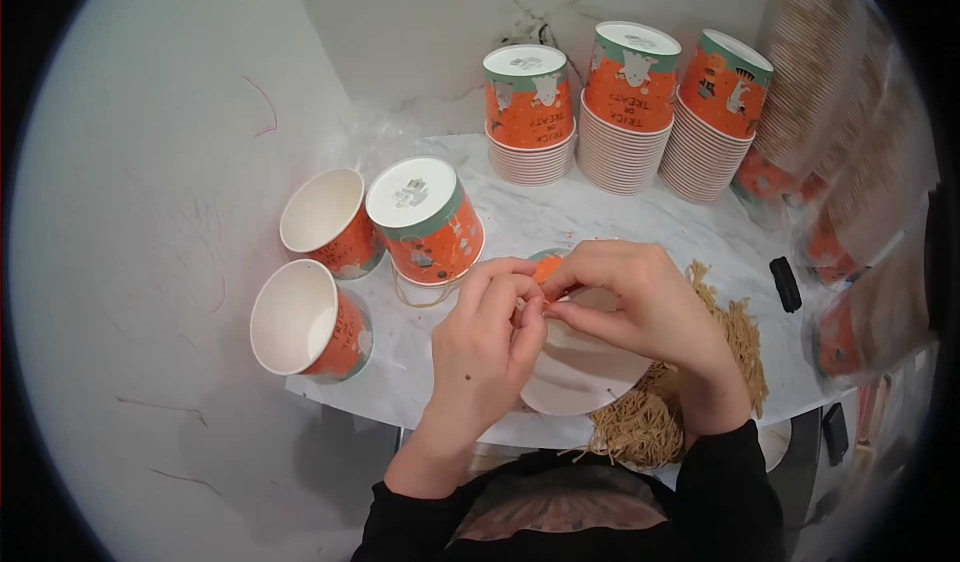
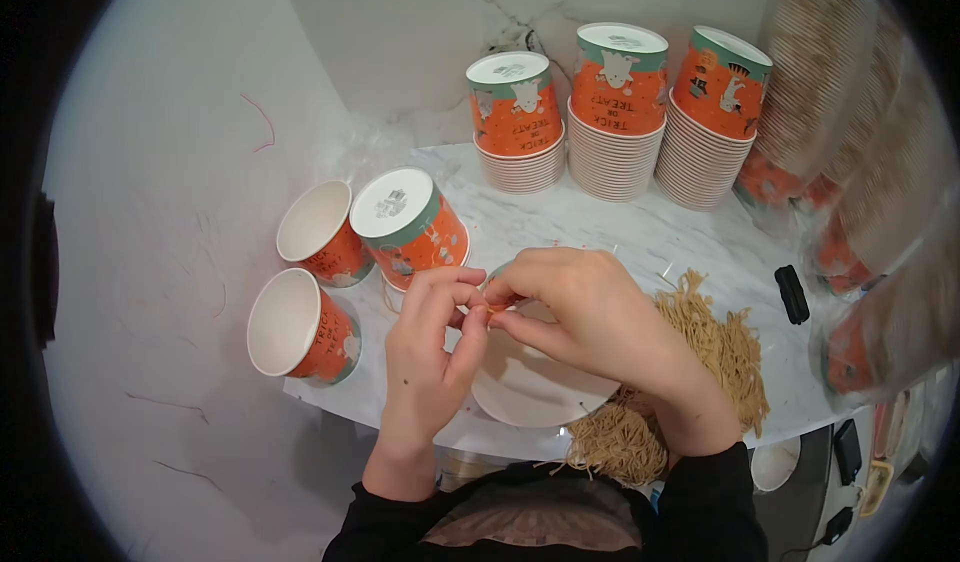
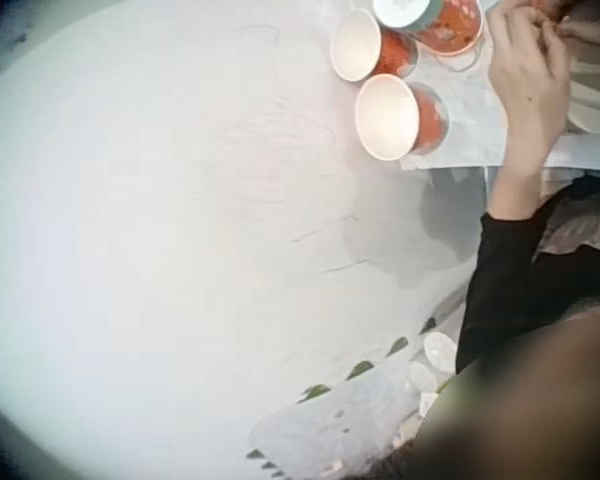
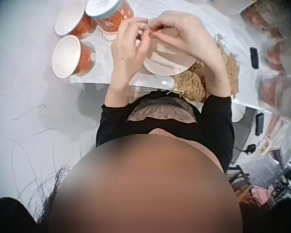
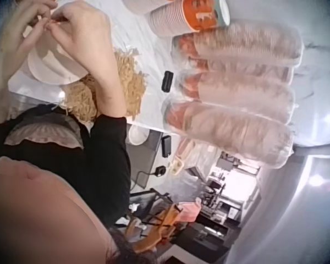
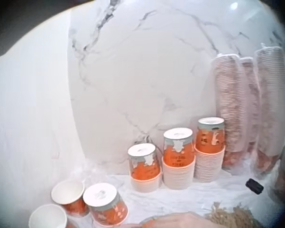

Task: Attaching elastic strings to paper treat cups for a party or event.

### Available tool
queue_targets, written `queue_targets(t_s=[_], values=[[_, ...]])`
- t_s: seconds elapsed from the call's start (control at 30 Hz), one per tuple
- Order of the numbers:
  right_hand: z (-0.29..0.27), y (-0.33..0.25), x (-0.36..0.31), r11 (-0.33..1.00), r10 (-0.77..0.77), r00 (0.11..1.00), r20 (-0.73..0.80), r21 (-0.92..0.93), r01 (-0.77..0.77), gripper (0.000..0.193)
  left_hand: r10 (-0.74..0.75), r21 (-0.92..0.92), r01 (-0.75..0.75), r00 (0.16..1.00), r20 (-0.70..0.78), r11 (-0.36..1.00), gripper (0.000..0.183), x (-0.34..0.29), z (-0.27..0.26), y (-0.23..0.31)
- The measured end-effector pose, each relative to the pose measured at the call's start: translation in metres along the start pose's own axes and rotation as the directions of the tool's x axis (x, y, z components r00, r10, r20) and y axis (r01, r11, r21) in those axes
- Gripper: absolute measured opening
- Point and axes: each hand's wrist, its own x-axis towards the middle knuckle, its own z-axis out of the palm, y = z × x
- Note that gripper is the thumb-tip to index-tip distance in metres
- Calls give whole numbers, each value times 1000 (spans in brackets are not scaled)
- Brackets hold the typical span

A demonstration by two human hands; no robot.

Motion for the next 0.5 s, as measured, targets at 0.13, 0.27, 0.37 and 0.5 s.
queue_targets(t_s=[0.13,0.27,0.37,0.5], values=[[-5,-3,-1,997,76,997,25,-26,-75,13,89,-137,-83,995,43,987,9,8,-3,-15],[-6,5,1,999,-5,1000,0,-34,5,11,-130,-404,198,973,191,893,36,22,-11,-32],[-5,15,5,1000,-16,1000,26,-10,16,11,172,257,-219,965,196,941,41,26,-15,-58],[-5,27,7,999,5,999,53,50,-7,12,-11,-226,101,930,367,969,33,34,-16,-41]])
